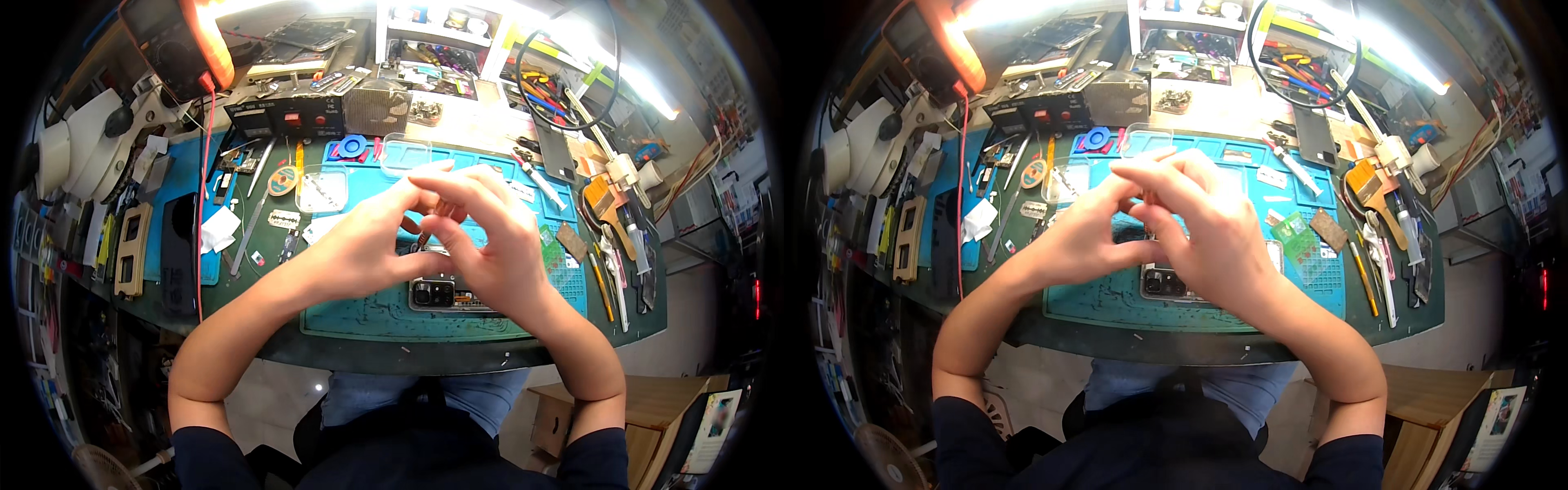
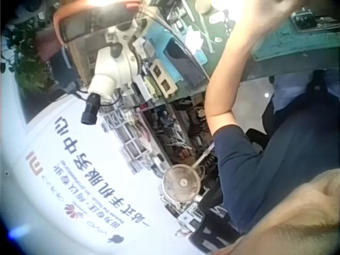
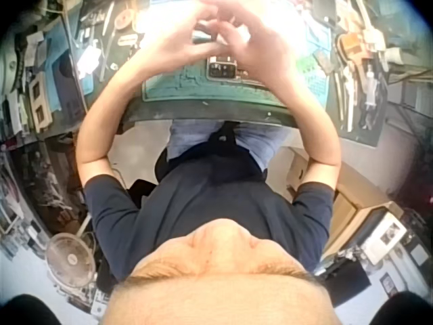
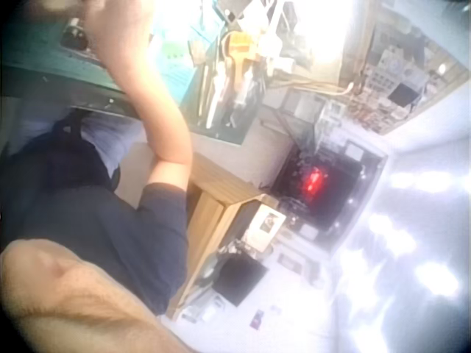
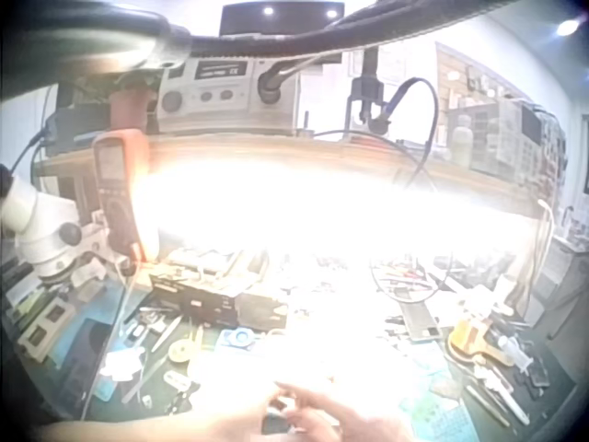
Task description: The person cleans the back of a smartphone with a green card, then uses a prying tool to separate the back cover from the frame. They proceed to use tweezers to remove small internal components and connectors from the phone's chassis.
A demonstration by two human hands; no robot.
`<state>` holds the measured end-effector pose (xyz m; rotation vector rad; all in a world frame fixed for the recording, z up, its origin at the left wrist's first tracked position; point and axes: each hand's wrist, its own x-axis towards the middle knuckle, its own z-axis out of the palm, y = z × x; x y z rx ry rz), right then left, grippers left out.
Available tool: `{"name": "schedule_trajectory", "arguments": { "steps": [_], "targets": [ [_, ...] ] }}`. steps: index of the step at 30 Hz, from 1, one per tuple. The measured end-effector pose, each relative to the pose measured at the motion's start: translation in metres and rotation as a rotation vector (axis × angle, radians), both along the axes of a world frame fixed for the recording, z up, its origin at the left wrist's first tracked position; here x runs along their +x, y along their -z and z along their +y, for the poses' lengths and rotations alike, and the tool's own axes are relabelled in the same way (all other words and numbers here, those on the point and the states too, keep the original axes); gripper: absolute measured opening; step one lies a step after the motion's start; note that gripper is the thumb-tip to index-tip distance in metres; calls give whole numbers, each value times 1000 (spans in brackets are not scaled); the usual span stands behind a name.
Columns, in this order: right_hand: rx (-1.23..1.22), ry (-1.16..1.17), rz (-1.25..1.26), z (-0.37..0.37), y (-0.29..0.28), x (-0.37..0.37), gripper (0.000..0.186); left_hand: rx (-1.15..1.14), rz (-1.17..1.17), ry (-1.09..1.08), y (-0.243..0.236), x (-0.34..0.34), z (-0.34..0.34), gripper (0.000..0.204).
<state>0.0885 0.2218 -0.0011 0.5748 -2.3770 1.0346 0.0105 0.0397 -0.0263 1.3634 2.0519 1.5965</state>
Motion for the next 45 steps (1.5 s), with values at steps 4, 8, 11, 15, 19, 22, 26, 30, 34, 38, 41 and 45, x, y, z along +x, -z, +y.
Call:
{"name": "schedule_trajectory", "arguments": {
  "steps": [4, 8, 11, 15, 19, 22, 26, 30, 34, 38, 41, 45],
  "targets": [
    [-161, -74, -116, -5, -6, 4, 53, -147, -104, -15, -11, -1, -8, 48],
    [46, -7, 52, -4, 2, -1, 55, -340, 324, -138, 1, -7, -4, 45],
    [-153, -65, -102, -7, 5, 2, 54, -70, -59, 31, -3, -3, -5, 46],
    [6, -29, 41, -4, 1, 0, 52, -256, 4, -27, -8, -4, -9, 41],
    [-83, -57, -47, -5, 6, 1, 53, -86, 112, -29, 1, -5, -5, 35],
    [-100, -62, -29, -7, 1, 2, 56, -20, 40, -26, -4, -3, -4, 38],
    [78, 11, 29, -5, 1, 1, 58, -171, 139, -73, 3, -8, -10, 47],
    [-108, -43, 2, -1, 4, 2, 58, -282, 48, -17, -17, -6, -11, 43],
    [-126, -14, 80, 5, 0, 3, 53, -251, 150, -13, -2, -9, -12, 25],
    [-274, -7, 152, 14, -2, 2, 51, -169, 254, -93, 4, -9, -1, 15],
    [-447, 23, 173, 22, -8, 9, 48, -116, 386, -92, 7, -24, 21, 14],
    [-374, -90, 17, 22, 7, 21, 48, -116, 453, -84, 12, -37, 55, 12]
  ]
}}
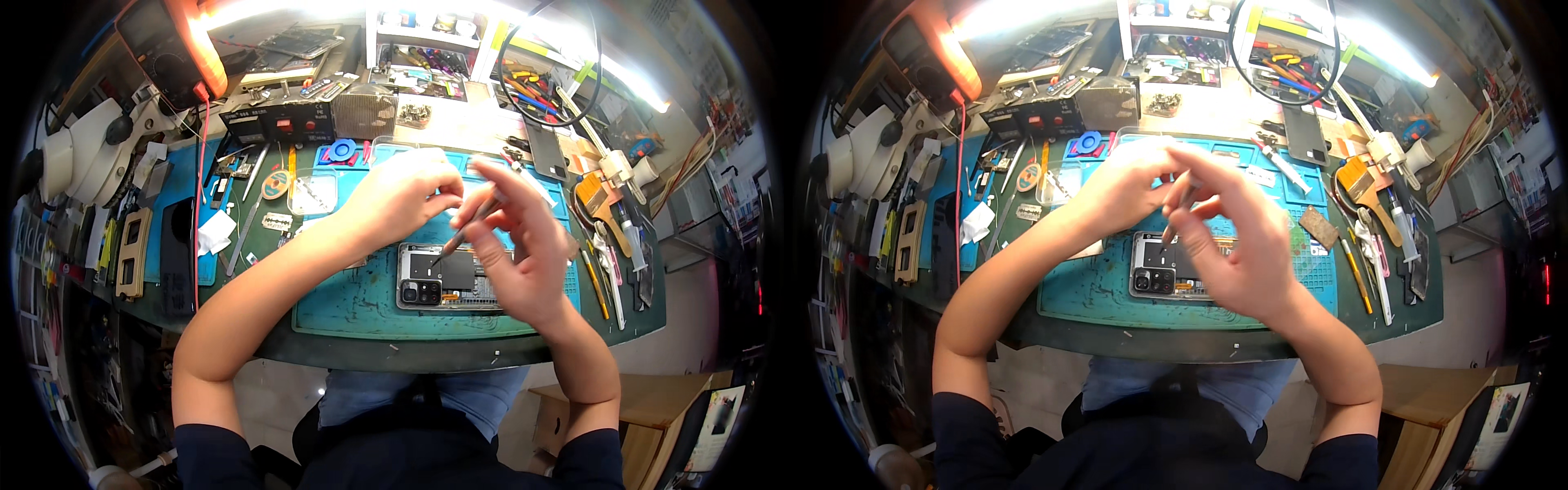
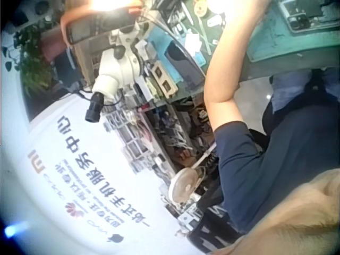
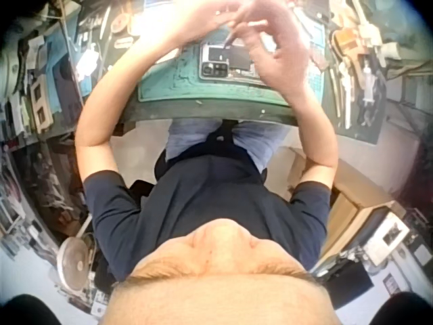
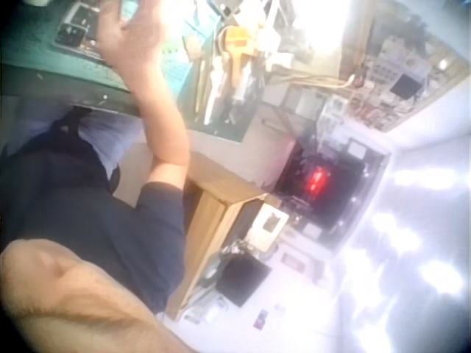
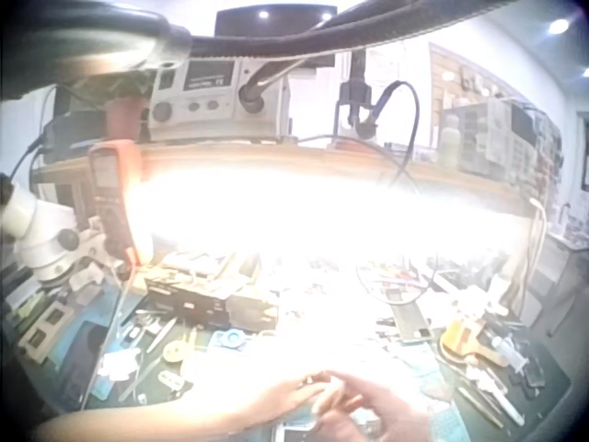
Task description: The person cleans the back of a smartphone with a green card, then uses a prying tool to separate the back cover from the frame. They proceed to use tweezers to remove small internal components and connectors from the phone's chassis.
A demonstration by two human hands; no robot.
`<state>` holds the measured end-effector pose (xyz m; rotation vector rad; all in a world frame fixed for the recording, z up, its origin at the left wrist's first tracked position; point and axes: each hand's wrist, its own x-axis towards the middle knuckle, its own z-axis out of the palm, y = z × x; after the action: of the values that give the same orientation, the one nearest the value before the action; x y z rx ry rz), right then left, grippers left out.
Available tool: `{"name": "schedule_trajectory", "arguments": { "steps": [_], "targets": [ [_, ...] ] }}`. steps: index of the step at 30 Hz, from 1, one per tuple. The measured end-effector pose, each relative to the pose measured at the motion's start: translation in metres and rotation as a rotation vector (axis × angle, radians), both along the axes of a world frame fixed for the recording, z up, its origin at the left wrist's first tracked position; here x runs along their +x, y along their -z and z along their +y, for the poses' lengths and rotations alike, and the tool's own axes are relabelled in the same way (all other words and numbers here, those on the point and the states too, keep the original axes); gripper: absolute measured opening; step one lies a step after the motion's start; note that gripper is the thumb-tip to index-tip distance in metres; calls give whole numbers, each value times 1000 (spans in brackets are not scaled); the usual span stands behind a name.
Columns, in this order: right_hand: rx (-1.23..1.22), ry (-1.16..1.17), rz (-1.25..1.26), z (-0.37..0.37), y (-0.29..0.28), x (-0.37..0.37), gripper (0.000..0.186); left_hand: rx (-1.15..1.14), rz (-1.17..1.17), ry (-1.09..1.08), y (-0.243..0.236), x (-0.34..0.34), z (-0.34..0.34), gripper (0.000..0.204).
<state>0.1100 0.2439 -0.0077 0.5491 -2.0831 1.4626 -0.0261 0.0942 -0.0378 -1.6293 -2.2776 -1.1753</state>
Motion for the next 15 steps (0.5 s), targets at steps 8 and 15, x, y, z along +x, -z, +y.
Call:
{"name": "schedule_trajectory", "arguments": {
  "steps": [8, 15],
  "targets": [
    [178, -65, -5, -12, 6, 4, 55, 81, 110, 37, 16, -13, 2, 23],
    [165, -77, -13, -15, 6, 5, 57, -78, -150, 12, -17, 24, -64, 16]
  ]
}}
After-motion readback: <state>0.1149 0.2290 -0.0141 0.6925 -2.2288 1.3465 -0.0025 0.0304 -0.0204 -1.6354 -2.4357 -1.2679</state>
